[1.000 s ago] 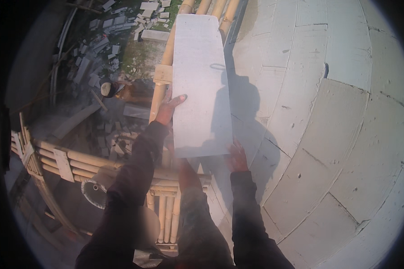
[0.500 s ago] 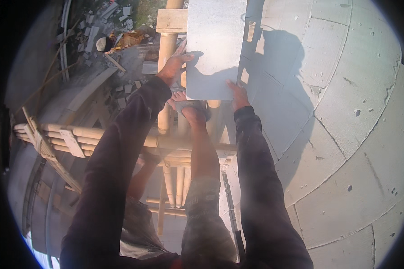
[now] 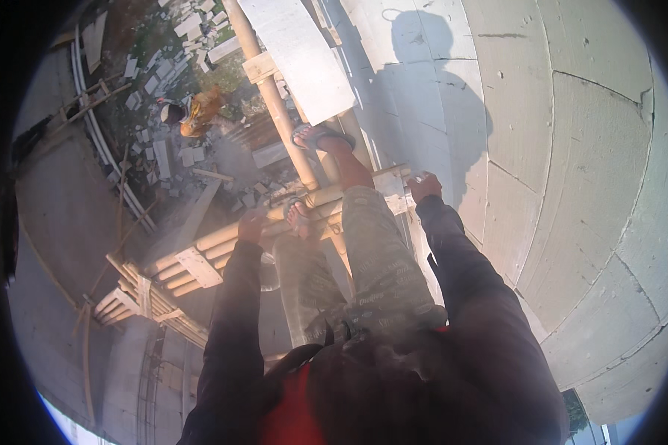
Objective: The person measures a wall section, scoops mortar from a bucket, applies it to a white tile, and places the tile onto a wall. The person repeats this process for additional tiles, smoothing the mortar and adjusting the tiles into position.
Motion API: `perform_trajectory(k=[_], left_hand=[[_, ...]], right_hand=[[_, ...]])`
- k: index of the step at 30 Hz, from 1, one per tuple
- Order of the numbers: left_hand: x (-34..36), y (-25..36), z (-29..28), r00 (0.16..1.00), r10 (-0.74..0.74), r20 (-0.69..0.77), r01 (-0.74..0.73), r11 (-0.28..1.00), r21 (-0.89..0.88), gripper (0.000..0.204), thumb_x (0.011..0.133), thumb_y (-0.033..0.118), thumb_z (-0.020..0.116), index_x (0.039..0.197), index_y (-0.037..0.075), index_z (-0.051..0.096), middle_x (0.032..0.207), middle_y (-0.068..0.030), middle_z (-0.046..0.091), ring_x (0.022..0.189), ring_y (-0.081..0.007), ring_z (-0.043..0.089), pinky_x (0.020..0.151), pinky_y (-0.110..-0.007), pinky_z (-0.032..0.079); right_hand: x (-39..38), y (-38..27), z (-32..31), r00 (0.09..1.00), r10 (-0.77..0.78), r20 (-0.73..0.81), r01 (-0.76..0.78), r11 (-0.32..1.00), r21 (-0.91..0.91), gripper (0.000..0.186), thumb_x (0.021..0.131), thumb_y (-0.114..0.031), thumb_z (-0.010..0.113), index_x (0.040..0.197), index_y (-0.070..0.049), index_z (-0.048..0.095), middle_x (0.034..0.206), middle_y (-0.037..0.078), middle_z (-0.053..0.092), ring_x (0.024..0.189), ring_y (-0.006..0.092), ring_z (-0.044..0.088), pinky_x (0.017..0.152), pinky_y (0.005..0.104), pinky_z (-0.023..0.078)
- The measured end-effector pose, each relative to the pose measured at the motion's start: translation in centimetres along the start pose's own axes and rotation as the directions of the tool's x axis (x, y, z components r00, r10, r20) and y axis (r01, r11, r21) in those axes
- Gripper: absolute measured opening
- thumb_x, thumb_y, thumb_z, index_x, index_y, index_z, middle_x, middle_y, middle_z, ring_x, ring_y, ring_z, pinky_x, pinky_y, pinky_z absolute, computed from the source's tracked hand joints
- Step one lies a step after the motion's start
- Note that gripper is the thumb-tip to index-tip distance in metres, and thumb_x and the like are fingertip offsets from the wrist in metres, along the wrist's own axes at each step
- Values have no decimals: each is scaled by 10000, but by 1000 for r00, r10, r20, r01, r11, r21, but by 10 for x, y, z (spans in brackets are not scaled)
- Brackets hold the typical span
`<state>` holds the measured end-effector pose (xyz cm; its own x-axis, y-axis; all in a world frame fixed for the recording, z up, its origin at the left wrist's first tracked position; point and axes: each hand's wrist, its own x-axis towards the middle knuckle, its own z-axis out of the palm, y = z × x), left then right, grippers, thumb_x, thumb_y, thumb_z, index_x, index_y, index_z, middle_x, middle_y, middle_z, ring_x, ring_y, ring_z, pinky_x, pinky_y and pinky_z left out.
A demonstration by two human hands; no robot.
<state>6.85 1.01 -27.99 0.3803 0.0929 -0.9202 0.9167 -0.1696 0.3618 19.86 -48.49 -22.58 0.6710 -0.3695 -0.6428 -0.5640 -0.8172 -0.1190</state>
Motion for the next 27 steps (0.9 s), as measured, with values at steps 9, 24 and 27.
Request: perform_trajectory(k=[9, 24, 27], left_hand=[[-194, -85, -139, 974, -120, -192, 94, 986, -136, 162, 883, 151, 608, 1016, 77, 663, 919, -82, 658, 726, -222, 657, 576, -362, 512], [-249, 134, -69, 986, 147, 80, -166, 910, 380, 355, 827, 209, 655, 1133, 38, 597, 1062, -145, 632, 941, -287, 650, 688, -399, 554], [-227, 158, -62, 934, 138, 329, -249, 913, 324, 285, 859, 157, 635, 1124, 52, 630, 1007, -74, 659, 881, -223, 663, 682, -359, 537]], right_hand=[[-256, 136, -209, 801, 291, -524, -146, 943, 300, 262, 782, -197, 735, 1037, -140, 727, 1155, 115, 648, 1034, 272, 643, 909, 404, 514], [-401, 182, -54, 919, 229, 320, -383, 707, 594, 560, 753, -498, 711, 1019, -6, 725, 887, 210, 724, 817, 327, 701, 709, 390, 555], [-419, 206, 41, 951, -308, -23, 253, 733, 631, 378, 935, -434, 526, 1034, -118, 708, 876, 149, 705, 757, 335, 669, 647, 407, 522]])
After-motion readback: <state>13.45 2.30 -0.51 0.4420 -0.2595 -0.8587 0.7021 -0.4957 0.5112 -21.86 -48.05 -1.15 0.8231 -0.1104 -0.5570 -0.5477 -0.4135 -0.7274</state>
